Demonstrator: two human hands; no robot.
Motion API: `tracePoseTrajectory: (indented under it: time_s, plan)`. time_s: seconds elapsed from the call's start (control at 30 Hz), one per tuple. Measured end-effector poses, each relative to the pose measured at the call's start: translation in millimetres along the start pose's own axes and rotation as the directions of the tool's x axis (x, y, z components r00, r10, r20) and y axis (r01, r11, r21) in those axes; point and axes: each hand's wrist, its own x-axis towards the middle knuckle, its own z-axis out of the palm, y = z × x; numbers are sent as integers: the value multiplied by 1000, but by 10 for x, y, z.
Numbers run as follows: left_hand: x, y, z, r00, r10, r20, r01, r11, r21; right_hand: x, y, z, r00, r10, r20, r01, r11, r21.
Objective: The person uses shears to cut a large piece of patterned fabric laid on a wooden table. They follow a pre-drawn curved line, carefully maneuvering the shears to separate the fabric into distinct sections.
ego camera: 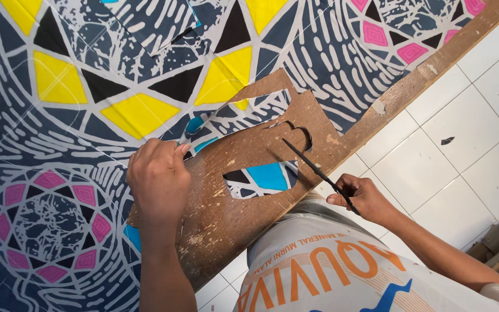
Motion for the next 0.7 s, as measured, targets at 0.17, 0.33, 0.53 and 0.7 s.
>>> tracePoseTrajectory:
  time_s: [0.17, 0.33, 0.53, 0.7]
  plan:
    - [617, 297, 46, 984, 147, 104, -154, 986, 61, 75, 58, -290, 999, 34, -42, -34, 999, -17]
    - [1353, 68, 65, 946, 308, 98, -322, 927, 192, 11, 194, -325, 990, 73, -123, -76, 997, -22]
    - [2366, -935, 221, 906, 412, 93, -418, 842, 341, -189, 367, -184, 949, 184, -258, -190, 982, 1]
    - [3393, -2170, 582, 888, 456, 64, -439, 797, 415, -315, 486, 38, 868, 352, -350, -346, 935, 81]
